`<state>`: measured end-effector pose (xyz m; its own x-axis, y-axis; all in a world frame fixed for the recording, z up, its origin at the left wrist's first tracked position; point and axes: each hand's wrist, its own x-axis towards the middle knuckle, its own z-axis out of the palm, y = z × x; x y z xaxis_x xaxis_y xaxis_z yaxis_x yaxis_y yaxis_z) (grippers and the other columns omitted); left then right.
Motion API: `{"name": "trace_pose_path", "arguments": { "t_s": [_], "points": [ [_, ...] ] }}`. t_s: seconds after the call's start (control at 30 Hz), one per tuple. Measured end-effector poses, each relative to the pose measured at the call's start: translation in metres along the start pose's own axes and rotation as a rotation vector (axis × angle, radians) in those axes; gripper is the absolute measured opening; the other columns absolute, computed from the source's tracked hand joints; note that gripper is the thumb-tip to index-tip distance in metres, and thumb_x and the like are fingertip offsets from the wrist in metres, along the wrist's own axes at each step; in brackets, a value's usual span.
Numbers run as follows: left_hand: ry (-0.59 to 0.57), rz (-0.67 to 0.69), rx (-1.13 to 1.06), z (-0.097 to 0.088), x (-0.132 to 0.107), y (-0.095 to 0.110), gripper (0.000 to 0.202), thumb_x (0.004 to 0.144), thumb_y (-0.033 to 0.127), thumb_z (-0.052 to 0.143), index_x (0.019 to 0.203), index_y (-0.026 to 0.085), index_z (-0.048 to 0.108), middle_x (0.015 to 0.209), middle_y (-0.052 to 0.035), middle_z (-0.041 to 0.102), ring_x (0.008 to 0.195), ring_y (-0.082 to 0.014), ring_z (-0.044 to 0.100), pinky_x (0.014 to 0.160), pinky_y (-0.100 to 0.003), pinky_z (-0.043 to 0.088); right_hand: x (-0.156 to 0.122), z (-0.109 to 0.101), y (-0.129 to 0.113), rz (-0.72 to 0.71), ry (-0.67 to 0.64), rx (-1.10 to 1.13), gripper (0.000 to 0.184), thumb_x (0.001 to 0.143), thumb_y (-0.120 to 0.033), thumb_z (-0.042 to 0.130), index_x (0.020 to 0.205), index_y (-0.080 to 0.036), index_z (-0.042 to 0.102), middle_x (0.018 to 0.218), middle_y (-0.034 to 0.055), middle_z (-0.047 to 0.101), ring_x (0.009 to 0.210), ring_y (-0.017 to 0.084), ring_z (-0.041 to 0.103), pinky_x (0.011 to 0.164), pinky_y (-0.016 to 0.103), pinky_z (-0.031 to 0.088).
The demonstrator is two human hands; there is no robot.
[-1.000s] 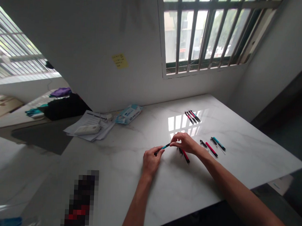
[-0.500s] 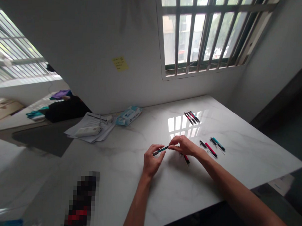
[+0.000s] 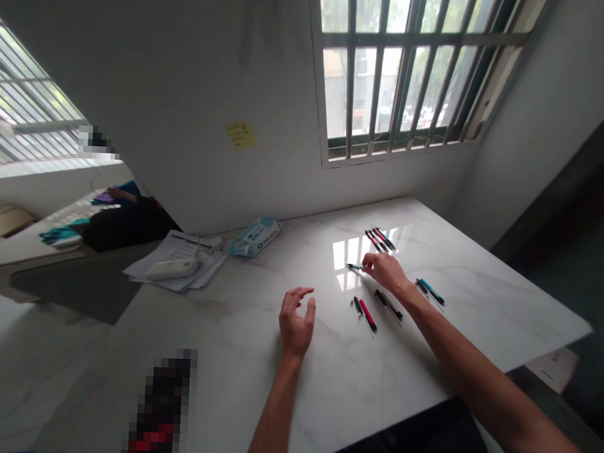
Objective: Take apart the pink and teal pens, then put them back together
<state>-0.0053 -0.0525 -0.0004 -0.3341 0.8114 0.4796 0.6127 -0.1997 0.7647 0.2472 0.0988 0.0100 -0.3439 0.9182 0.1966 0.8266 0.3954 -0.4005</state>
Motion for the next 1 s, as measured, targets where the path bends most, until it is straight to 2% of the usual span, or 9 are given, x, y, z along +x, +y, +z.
{"name": "trace_pose_path", "arguments": {
  "t_s": [0.07, 0.13, 0.4, 0.53, 0.6, 0.67, 0.77, 0.87, 1.0],
  "points": [
    [-0.017, 0.007, -0.002, 0.001, 0.0, 0.001, 0.019, 0.094, 0.027, 0.062, 0.105, 0.025, 0.077, 0.113, -0.0072, 0.069, 0.103, -0.0223, 0.067, 0.083, -0.034, 0.055, 0.002, 0.002, 0.005, -0.017, -0.109, -0.06, 0.011, 0.088, -0.019, 0.076, 0.098, -0.022, 0.078, 0.09, 0.0059, 0.08, 0.082, 0.021, 0.071, 0.069, 0.027, 0.044],
    [-0.023, 0.011, -0.001, 0.001, -0.001, 0.002, 0.019, 0.094, 0.026, 0.061, 0.104, 0.025, 0.077, 0.113, -0.0072, 0.07, 0.103, -0.0224, 0.067, 0.082, -0.033, 0.055, 0.008, 0.003, 0.008, -0.022, -0.138, -0.077, 0.014, 0.086, -0.017, 0.076, 0.099, -0.022, 0.079, 0.09, 0.0061, 0.08, 0.083, 0.021, 0.071, 0.069, 0.026, 0.044],
    [-0.091, -0.016, 0.01, 0.004, -0.004, -0.001, 0.019, 0.093, 0.023, 0.059, 0.1, 0.025, 0.077, 0.11, -0.0063, 0.07, 0.1, -0.0214, 0.067, 0.081, -0.033, 0.054, 0.082, -0.009, 0.027, 0.117, -0.082, -0.151, 0.019, 0.093, -0.017, 0.067, 0.106, -0.014, 0.08, 0.105, 0.0158, 0.079, 0.097, 0.024, 0.072, 0.084, 0.026, 0.048],
    [-0.085, -0.026, 0.017, 0.003, -0.004, -0.003, 0.021, 0.092, 0.023, 0.059, 0.103, 0.025, 0.077, 0.111, -0.0056, 0.07, 0.097, -0.0207, 0.067, 0.081, -0.033, 0.054, 0.098, -0.017, 0.028, 0.168, -0.061, -0.177, 0.023, 0.096, -0.017, 0.06, 0.106, -0.012, 0.08, 0.105, 0.0205, 0.078, 0.097, 0.027, 0.073, 0.085, 0.03, 0.049],
    [-0.076, -0.028, 0.018, 0.003, -0.003, -0.003, 0.021, 0.092, 0.023, 0.06, 0.104, 0.026, 0.077, 0.111, -0.0056, 0.07, 0.096, -0.0206, 0.067, 0.08, -0.033, 0.054, 0.091, -0.021, 0.025, 0.159, -0.05, -0.173, 0.025, 0.099, -0.018, 0.057, 0.109, -0.012, 0.08, 0.105, 0.0206, 0.078, 0.097, 0.027, 0.073, 0.085, 0.031, 0.05],
    [-0.074, -0.033, 0.013, 0.003, -0.003, -0.001, 0.021, 0.092, 0.023, 0.06, 0.103, 0.026, 0.077, 0.11, -0.0056, 0.071, 0.096, -0.0206, 0.067, 0.08, -0.033, 0.054, 0.076, -0.024, 0.021, 0.104, -0.064, -0.149, 0.024, 0.099, -0.021, 0.058, 0.11, -0.016, 0.079, 0.105, 0.016, 0.079, 0.097, 0.025, 0.073, 0.086, 0.031, 0.05],
    [-0.083, -0.039, -0.002, 0.004, -0.003, 0.003, 0.02, 0.092, 0.023, 0.06, 0.102, 0.025, 0.077, 0.11, -0.0055, 0.071, 0.095, -0.0205, 0.067, 0.08, -0.033, 0.054, 0.039, -0.027, 0.011, -0.148, -0.159, 0.053, 0.023, 0.095, -0.025, 0.067, 0.116, -0.022, 0.076, 0.105, 0.0073, 0.079, 0.096, 0.021, 0.072, 0.087, 0.029, 0.051],
    [-0.099, -0.04, -0.01, 0.006, -0.004, 0.006, 0.02, 0.092, 0.024, 0.059, 0.101, 0.025, 0.077, 0.11, -0.0057, 0.071, 0.097, -0.021, 0.067, 0.081, -0.033, 0.054, -0.002, -0.029, 0.0, -0.394, -0.263, 0.301, 0.046, 0.089, -0.028, 0.074, 0.134, -0.026, 0.066, 0.12, 0.0065, 0.075, 0.11, 0.023, 0.067, 0.093, 0.034, 0.052],
    [-0.111, -0.045, -0.017, 0.007, -0.004, 0.006, 0.02, 0.093, 0.026, 0.059, 0.101, 0.025, 0.077, 0.111, -0.0063, 0.071, 0.1, -0.0221, 0.067, 0.082, -0.034, 0.055, -0.041, -0.029, -0.012, -0.447, -0.351, 0.36, 0.065, 0.083, -0.021, 0.075, 0.145, -0.028, 0.057, 0.132, 0.0076, 0.068, 0.123, 0.027, 0.058, 0.101, 0.04, 0.05]
  ]
}}
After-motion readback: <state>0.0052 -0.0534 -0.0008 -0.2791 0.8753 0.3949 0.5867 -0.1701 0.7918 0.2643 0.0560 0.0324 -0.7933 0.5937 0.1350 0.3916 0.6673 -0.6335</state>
